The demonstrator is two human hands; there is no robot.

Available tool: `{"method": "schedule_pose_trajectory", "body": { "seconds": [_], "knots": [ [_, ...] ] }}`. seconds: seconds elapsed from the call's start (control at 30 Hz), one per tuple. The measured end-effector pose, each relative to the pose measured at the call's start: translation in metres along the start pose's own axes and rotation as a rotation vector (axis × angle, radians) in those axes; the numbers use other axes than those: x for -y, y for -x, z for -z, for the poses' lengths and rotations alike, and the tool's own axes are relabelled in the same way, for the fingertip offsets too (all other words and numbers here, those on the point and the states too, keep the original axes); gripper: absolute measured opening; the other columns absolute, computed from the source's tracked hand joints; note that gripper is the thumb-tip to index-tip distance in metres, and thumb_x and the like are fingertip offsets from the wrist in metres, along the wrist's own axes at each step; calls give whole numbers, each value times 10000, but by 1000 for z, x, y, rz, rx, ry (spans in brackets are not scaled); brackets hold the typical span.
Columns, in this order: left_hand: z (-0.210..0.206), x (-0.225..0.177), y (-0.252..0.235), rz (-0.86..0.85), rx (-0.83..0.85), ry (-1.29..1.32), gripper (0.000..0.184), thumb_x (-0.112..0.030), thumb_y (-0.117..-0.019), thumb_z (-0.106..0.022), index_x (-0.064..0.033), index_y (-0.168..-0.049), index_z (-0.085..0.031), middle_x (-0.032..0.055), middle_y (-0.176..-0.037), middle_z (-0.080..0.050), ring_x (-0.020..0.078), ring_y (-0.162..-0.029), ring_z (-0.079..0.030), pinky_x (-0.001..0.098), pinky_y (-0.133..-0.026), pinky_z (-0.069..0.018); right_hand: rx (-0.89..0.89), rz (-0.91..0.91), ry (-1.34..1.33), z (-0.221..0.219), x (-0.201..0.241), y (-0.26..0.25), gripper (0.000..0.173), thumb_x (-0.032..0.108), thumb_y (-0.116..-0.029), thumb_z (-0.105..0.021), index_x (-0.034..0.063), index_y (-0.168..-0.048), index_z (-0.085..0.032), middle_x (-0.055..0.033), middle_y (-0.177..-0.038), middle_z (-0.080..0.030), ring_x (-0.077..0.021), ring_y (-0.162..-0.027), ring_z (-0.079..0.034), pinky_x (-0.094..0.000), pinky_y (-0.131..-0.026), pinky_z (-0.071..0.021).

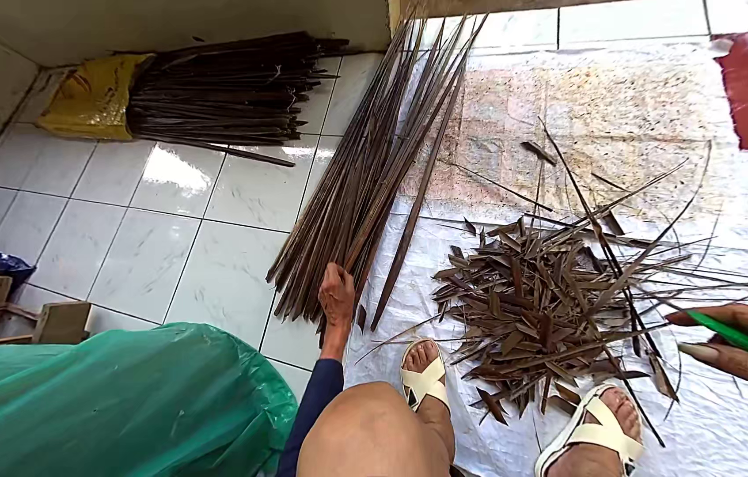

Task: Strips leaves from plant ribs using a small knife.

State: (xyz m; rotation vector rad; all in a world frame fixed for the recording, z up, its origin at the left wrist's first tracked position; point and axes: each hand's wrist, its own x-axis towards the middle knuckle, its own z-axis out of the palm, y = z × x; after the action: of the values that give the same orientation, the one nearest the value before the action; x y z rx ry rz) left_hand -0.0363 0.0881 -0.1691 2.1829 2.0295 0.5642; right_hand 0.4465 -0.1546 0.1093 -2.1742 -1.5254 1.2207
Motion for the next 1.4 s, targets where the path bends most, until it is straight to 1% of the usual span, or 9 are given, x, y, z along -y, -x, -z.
{"method": "schedule_pose_trajectory", "body": {
  "seconds": [0.13,0.4,0.7,0.9,0.97,1.03,1.13,1.27,1.4],
  "knots": [
    [42,-37,58,-119,-39,154,136,-100,-929,-636,21,-958,-692,147,-872,-710,271,-747,-716,461,-660,-604,-98,192,158,-7,-29,-24,394,540,-941,-613,236,-1174,-707,16,-800,-661,-137,-646,-610,-424,-576,-504],
    [160,-114,98,-160,-6,410,133,16,-881,-672,129,-941,-710,277,-1039,-728,386,-958,-727,497,-882,-579,-518,246,-129,47,27,-64,263,343,-1038,-604,128,-1126,-729,-29,-819,-699,-165,-679,-636,-437,-657,-535],
    [203,-127,53,-801,-245,314,158,-153,-952,-593,-36,-874,-664,158,-1106,-748,181,-1008,-736,280,-833,-595,-758,178,-787,100,31,-50,530,575,-1048,-482,97,-1159,-682,-6,-889,-751,-66,-428,-393,-255,-425,-334],
    [219,-149,31,-941,-160,334,147,-154,-982,-592,-51,-1012,-692,118,-1141,-744,156,-1001,-731,288,-830,-600,-922,252,-906,107,23,-45,265,332,-1010,-671,79,-1082,-705,-27,-817,-724,-82,-463,-425,-264,-440,-326],
    [224,-159,20,-801,16,437,284,-206,-937,-672,-42,-1169,-662,69,-995,-746,115,-810,-714,303,-699,-604,-936,261,-942,105,23,-42,254,316,-1019,-659,77,-1089,-705,-30,-813,-722,-80,-451,-412,-263,-428,-316],
    [240,-173,3,-556,519,634,496,-252,-897,-735,-85,-1328,-558,28,-959,-750,107,-735,-709,279,-640,-610,-929,287,-962,102,27,-38,255,314,-1022,-654,80,-1110,-703,-31,-823,-729,-84,-461,-432,-264,-433,-325],
    [260,-201,-18,-249,1119,913,513,-323,-956,-714,-108,-1402,-579,135,-928,-708,179,-640,-657,311,-547,-576,-908,334,-954,92,41,-35,258,322,-1016,-662,88,-1118,-702,-29,-834,-735,-93,-486,-471,-270,-453,-356],
    [273,-269,-29,-326,1132,896,442,-419,-1096,-455,-69,-1274,-659,105,-887,-681,162,-639,-631,297,-564,-563,-912,357,-830,71,59,-38,305,395,-978,-702,98,-1046,-707,-28,-756,-624,-130,-548,-488,-332,-517,-415],
    [276,-345,-30,-456,1062,883,411,-367,-1111,-434,-59,-1244,-671,101,-919,-702,154,-636,-626,289,-576,-552,-875,374,-712,43,77,-36,346,432,-983,-687,90,-1037,-685,-69,-739,-604,-186,-611,-551,-400,-578,-474]
  ]
}}
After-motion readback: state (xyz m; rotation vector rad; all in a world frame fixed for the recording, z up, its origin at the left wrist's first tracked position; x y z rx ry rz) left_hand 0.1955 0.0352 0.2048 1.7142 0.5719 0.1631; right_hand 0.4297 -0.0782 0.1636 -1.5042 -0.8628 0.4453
